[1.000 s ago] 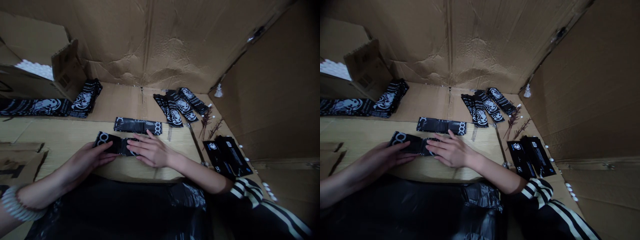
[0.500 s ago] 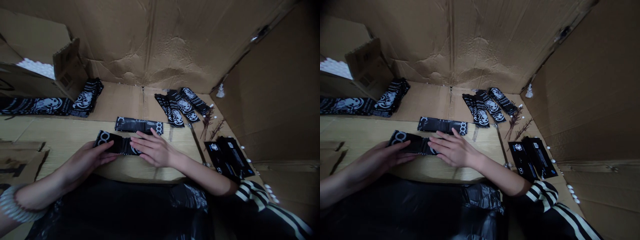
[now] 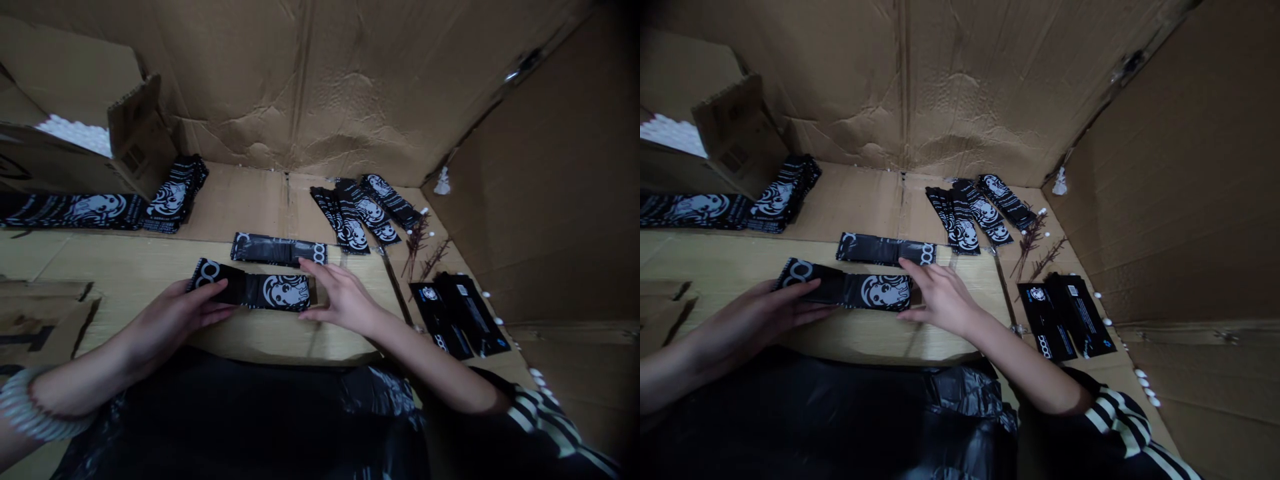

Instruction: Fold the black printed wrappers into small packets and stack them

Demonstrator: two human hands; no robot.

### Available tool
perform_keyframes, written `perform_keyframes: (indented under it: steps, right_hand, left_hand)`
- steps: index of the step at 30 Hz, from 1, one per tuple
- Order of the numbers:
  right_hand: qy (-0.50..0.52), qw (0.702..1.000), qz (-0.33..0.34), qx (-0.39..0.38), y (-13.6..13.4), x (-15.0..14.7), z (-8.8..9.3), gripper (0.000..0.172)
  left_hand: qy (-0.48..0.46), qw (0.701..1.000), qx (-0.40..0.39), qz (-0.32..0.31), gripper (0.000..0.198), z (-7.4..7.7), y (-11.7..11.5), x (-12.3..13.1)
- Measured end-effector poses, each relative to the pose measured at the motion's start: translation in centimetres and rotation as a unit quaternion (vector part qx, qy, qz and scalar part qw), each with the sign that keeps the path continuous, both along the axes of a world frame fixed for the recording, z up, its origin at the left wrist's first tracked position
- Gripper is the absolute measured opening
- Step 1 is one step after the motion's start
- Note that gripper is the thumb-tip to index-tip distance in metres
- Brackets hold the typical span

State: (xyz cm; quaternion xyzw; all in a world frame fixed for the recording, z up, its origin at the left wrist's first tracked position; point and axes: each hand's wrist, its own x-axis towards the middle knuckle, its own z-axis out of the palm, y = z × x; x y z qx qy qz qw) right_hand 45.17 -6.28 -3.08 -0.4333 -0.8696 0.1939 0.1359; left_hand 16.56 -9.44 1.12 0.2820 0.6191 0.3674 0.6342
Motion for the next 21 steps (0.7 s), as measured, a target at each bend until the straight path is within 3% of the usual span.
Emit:
perform_keyframes:
  steps: [3, 15, 21]
  right_hand:
    - [-0.030, 0.999, -0.022, -0.022, -0.2, -0.4, 0.4, 0.100]
    - [-0.023, 0.999, -0.014, -0.021, -0.6, 0.0, 0.6, 0.097]
    - [0.031, 0.999, -0.020, -0.024, -0.8, 0.2, 0.4, 0.083]
  left_hand:
    - [-0.017, 0.998, -0.050, 0.034, 0.015, 0.0, 0.1, 0.1]
    - [-0.019, 0.997, -0.054, 0.054, 0.017, 0.1, 0.4, 0.2]
    - [-0.041, 0.996, -0.053, 0.050, 0.020, -0.2, 0.4, 0.0]
